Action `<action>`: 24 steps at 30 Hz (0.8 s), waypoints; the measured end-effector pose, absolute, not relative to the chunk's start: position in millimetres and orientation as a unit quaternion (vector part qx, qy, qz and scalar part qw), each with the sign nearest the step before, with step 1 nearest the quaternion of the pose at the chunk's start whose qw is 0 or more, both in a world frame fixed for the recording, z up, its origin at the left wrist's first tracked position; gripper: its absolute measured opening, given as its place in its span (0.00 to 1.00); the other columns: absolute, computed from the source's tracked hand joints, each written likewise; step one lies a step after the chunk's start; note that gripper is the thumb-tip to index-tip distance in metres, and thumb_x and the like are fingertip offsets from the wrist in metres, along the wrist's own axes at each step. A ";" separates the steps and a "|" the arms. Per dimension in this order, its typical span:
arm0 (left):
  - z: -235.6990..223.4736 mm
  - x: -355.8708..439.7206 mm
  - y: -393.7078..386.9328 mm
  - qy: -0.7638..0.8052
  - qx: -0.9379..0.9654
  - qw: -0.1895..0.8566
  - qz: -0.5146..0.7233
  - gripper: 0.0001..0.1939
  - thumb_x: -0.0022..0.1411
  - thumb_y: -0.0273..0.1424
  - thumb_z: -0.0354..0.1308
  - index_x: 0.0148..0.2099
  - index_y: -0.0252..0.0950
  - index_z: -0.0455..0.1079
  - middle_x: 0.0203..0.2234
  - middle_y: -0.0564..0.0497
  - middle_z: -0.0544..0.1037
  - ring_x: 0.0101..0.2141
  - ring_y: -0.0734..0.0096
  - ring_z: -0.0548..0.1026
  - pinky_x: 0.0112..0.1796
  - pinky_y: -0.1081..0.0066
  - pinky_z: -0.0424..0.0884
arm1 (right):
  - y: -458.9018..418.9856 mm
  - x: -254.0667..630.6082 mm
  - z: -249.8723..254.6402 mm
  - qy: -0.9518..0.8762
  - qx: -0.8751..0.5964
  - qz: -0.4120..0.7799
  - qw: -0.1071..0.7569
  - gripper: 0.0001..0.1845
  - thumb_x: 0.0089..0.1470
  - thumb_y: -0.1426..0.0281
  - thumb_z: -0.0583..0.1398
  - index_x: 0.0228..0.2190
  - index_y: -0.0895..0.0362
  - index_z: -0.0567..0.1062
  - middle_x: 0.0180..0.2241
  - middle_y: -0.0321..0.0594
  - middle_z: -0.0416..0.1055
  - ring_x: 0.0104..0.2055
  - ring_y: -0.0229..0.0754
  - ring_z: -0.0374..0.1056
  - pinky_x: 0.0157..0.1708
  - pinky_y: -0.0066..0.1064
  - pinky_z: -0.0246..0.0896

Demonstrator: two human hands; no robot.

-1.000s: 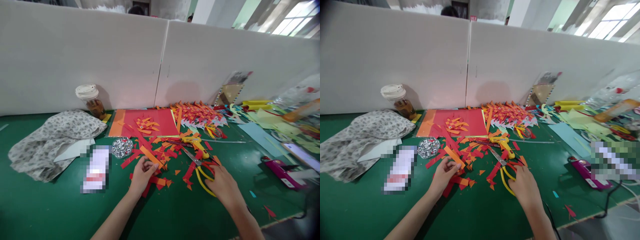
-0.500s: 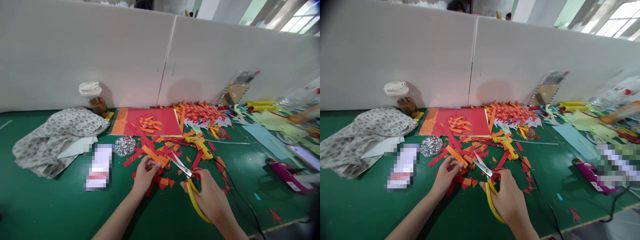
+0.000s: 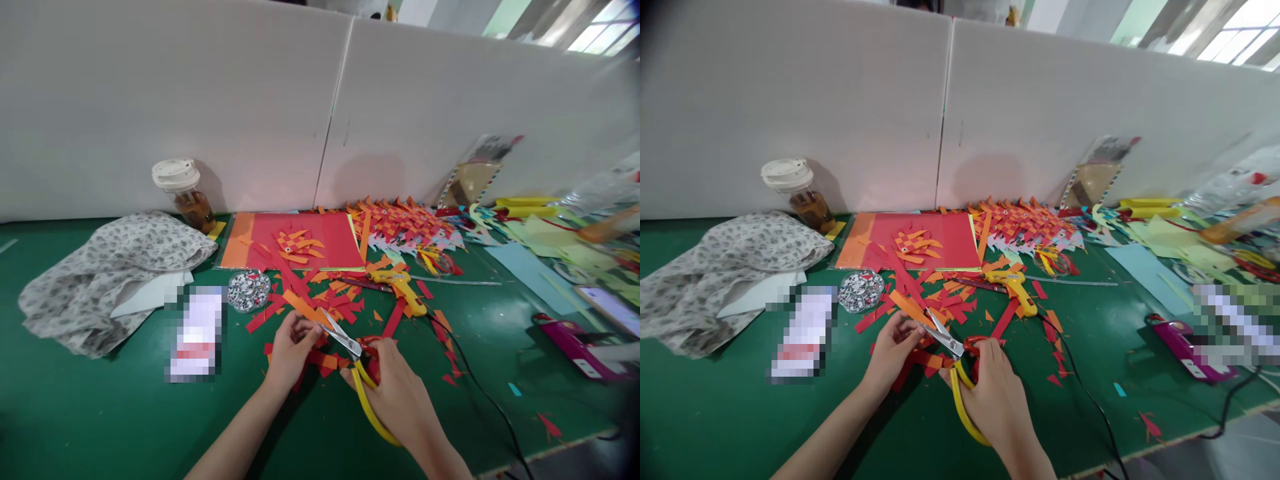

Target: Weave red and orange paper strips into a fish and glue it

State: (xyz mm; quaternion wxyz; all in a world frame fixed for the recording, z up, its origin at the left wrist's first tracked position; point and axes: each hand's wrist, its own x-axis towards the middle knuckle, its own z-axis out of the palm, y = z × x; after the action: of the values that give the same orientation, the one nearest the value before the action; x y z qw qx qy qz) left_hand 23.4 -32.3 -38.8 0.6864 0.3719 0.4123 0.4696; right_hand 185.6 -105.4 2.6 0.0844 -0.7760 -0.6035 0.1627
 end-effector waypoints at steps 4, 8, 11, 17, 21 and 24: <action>-38.3 23.6 -32.1 0.411 0.373 0.683 0.474 0.14 0.49 0.35 0.64 0.34 0.36 0.63 0.24 0.55 0.74 0.27 0.74 0.73 0.31 0.75 0.67 | -104.3 183.7 5.1 -0.600 -0.778 0.166 0.084 0.17 0.49 0.54 0.54 0.34 0.53 0.61 0.36 0.41 0.66 0.38 0.50 0.68 0.27 0.32 0.57; -39.2 23.7 -31.8 0.409 0.369 0.684 0.478 0.14 0.48 0.35 0.64 0.34 0.35 0.64 0.23 0.55 0.73 0.26 0.74 0.73 0.31 0.75 0.67 | -103.6 182.4 8.1 -0.602 -0.777 0.166 0.086 0.17 0.49 0.53 0.53 0.34 0.53 0.61 0.37 0.42 0.66 0.39 0.50 0.68 0.28 0.33 0.57; -39.9 23.5 -31.6 0.405 0.368 0.686 0.480 0.14 0.48 0.35 0.64 0.35 0.35 0.65 0.23 0.55 0.73 0.27 0.74 0.73 0.31 0.75 0.68 | -102.9 181.9 7.9 -0.601 -0.778 0.166 0.083 0.18 0.49 0.53 0.53 0.34 0.53 0.61 0.36 0.42 0.66 0.39 0.50 0.67 0.28 0.33 0.57; -41.0 23.5 -31.5 0.405 0.362 0.687 0.483 0.14 0.49 0.34 0.64 0.34 0.35 0.64 0.23 0.56 0.73 0.25 0.76 0.73 0.30 0.76 0.67 | -100.1 182.3 7.2 -0.596 -0.782 0.162 0.083 0.19 0.48 0.51 0.53 0.35 0.53 0.61 0.37 0.41 0.66 0.40 0.50 0.67 0.28 0.33 0.57; -41.2 23.2 -31.7 0.405 0.358 0.688 0.484 0.15 0.48 0.35 0.65 0.34 0.35 0.64 0.23 0.56 0.73 0.25 0.76 0.72 0.29 0.77 0.67 | -98.9 181.8 10.2 -0.596 -0.781 0.170 0.077 0.20 0.49 0.51 0.53 0.35 0.52 0.61 0.37 0.41 0.66 0.40 0.50 0.67 0.28 0.33 0.57; -41.0 23.1 -32.0 0.403 0.357 0.689 0.484 0.15 0.48 0.35 0.65 0.35 0.35 0.64 0.23 0.56 0.73 0.25 0.76 0.72 0.30 0.76 0.67 | -99.0 181.3 11.6 -0.594 -0.783 0.171 0.071 0.20 0.48 0.50 0.53 0.34 0.53 0.60 0.36 0.41 0.65 0.39 0.51 0.67 0.28 0.33 0.56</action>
State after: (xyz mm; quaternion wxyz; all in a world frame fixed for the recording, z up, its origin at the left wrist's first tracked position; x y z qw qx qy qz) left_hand 23.1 -32.0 -41.0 0.6893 0.3574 0.4034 0.4842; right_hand 181.3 -99.0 11.6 0.0705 -0.7829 -0.5940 0.1708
